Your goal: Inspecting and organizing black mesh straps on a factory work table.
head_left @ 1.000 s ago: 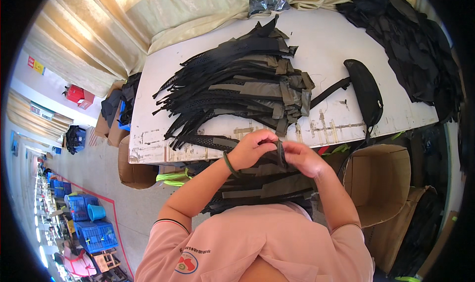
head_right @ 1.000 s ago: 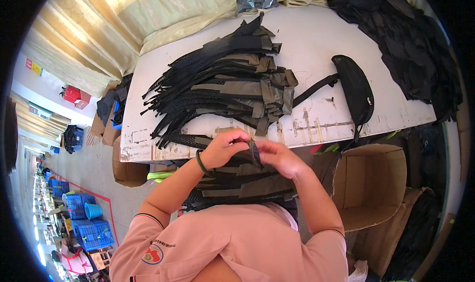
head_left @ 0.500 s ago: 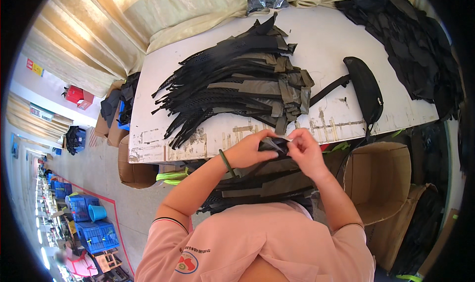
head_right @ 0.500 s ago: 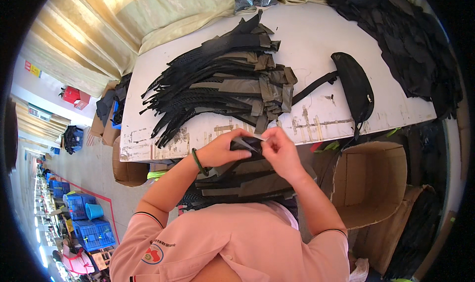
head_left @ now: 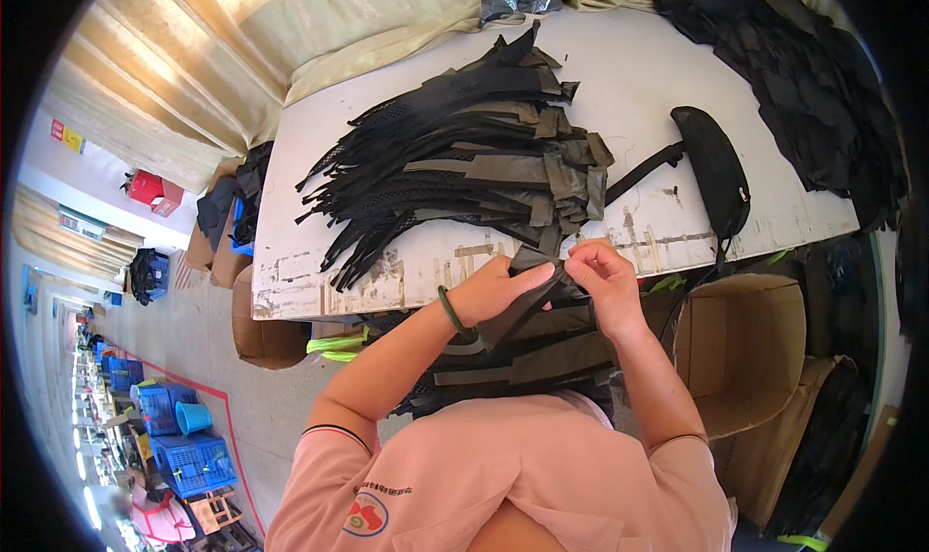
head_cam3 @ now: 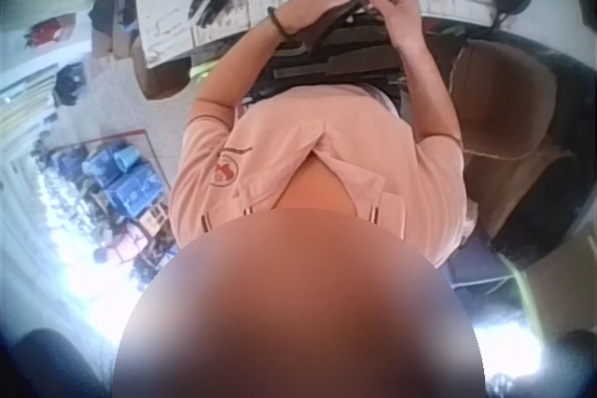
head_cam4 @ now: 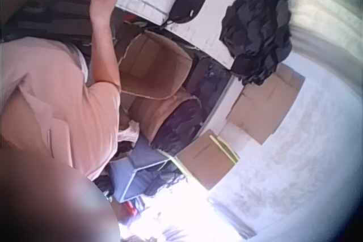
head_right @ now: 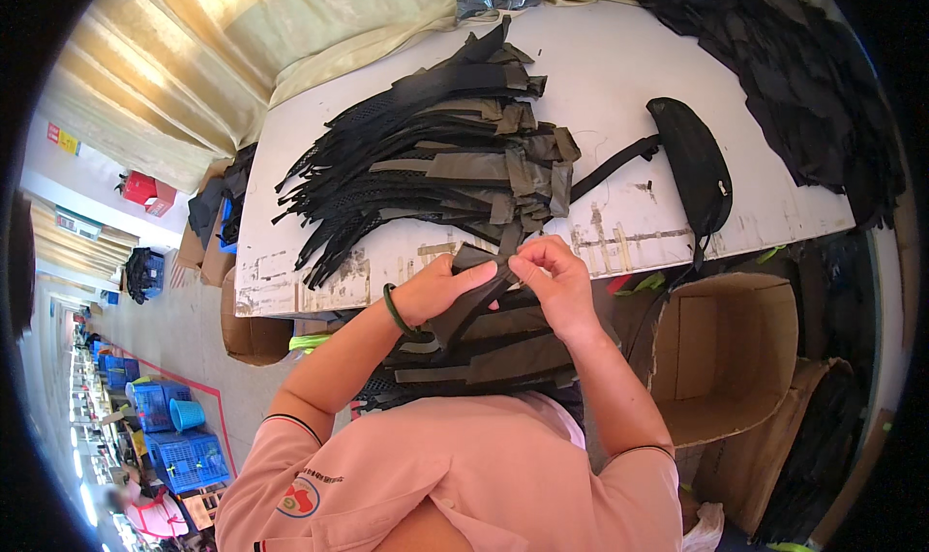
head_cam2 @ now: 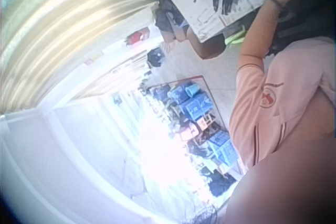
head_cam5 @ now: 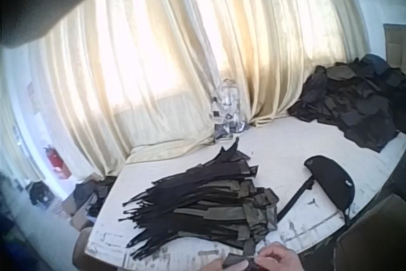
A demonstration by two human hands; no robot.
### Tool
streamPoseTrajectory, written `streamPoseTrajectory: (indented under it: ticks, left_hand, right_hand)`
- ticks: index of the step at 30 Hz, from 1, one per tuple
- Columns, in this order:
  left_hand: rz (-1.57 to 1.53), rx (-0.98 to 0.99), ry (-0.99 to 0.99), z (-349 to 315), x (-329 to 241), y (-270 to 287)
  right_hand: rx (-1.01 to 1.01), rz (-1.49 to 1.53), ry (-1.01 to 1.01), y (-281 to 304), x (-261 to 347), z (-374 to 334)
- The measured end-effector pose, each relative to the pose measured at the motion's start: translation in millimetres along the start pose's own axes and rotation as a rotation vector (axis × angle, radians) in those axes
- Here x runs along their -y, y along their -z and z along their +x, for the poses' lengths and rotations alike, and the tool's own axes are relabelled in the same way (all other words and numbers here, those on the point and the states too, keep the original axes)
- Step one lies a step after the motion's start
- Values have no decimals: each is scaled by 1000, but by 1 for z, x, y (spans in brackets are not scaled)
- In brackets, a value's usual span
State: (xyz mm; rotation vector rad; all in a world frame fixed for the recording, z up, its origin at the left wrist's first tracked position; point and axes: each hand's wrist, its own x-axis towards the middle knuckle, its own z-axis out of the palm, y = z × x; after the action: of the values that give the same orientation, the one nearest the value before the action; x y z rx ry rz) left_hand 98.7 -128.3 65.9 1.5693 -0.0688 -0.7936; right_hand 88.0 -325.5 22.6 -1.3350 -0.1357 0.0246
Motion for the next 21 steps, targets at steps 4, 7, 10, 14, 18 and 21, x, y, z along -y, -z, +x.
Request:
streamPoseTrajectory:
  ticks: [4, 7, 10, 14, 18, 21]
  left_hand:
    - [105, -59, -45, -1, 2, -1]
    - [280, -8, 160, 6, 9, 9]
    - [135, 53, 10, 5, 21, 11]
    - [262, 191, 47, -14, 29, 25]
    - [717, 391, -95, -45, 47, 57]
    - [841, 508, 71, -68, 65, 72]
  right_hand:
    - [-137, 119, -162, 6, 10, 8]
    - [239, -411, -114, -14, 34, -1]
    - [221, -536, 74, -19, 25, -11]
    - [9, -536, 100, 5, 30, -17]
    - [-48, -584, -28, 56, 28, -26]
    - [113, -808, -213, 107, 6, -44]
